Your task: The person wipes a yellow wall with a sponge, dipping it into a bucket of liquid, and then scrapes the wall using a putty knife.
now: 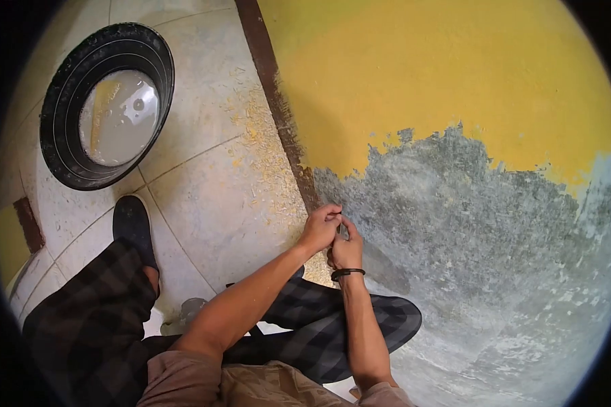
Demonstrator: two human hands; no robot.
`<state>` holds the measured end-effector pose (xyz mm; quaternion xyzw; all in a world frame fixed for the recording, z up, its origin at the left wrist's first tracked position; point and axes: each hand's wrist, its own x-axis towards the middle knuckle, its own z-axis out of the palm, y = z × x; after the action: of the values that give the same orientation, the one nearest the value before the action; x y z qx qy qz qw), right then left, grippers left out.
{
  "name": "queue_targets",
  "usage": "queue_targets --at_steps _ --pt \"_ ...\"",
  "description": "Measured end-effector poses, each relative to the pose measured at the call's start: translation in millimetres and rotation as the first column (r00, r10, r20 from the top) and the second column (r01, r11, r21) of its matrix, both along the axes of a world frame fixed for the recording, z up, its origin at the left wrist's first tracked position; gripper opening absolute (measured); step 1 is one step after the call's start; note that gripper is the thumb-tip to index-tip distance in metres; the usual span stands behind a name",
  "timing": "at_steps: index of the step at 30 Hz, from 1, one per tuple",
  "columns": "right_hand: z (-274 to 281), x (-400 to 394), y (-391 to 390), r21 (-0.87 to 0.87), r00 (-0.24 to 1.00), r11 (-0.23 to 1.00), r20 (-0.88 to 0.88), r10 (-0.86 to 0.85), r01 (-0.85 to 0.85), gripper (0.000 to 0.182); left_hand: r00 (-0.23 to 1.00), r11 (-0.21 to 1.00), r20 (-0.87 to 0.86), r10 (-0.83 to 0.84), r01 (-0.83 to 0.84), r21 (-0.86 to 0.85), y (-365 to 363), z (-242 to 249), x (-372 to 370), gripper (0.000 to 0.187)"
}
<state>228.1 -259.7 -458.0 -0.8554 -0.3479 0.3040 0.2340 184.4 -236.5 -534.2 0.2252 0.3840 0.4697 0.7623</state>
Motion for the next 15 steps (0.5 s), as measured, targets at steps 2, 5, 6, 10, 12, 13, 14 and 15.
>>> queue_targets --at_steps 2,5,6,10,12,13,14,15 --pt "-8.9 14.3 -4.9 0.002 0.993 0.996 0.074 0.088 -0.089 0.031 1.0 0.999 0.025 -0.01 0.012 -0.052 -0.4 -7.6 3.2 0.022" --pt "2.8 0.7 5.6 -0.096 1.0 0.995 -0.003 -0.001 0.001 0.034 0.995 0.991 0.036 -0.093 0.096 -0.09 6.4 -9.6 -5.0 0.023" --pt "6.6 -4.2 5.7 -0.091 1.0 0.996 -0.007 0.009 -0.009 0.034 0.996 0.993 0.031 -0.084 0.086 -0.085 4.4 -4.5 -5.5 0.023" --pt "4.5 -8.4 2.0 -0.032 0.992 0.996 0.098 0.081 -0.078 0.034 0.996 0.996 0.042 -0.078 0.08 -0.042 -0.4 -3.7 -4.1 0.021" --pt "12.4 -14.0 5.4 -0.127 0.996 0.988 -0.012 -0.085 0.083 0.034 0.996 0.994 0.045 -0.074 0.078 -0.078 3.0 -5.8 -3.8 0.023" --pt "5.6 -4.3 2.0 -0.077 0.994 0.995 -0.079 -0.071 0.065 0.034 0.998 0.998 0.05 -0.047 0.05 -0.049 0.7 -5.6 -1.8 0.024" --pt "3.6 -5.2 3.4 -0.07 0.994 0.996 -0.085 -0.063 0.057 0.034 0.998 0.998 0.044 -0.041 0.042 -0.043 2.0 -6.5 -1.3 0.024" --pt "1.8 -7.4 5.4 -0.037 0.997 0.998 -0.064 -0.05 0.047 0.034 0.999 0.998 0.022 -0.045 0.046 -0.039 4.5 -2.0 -5.0 0.024"
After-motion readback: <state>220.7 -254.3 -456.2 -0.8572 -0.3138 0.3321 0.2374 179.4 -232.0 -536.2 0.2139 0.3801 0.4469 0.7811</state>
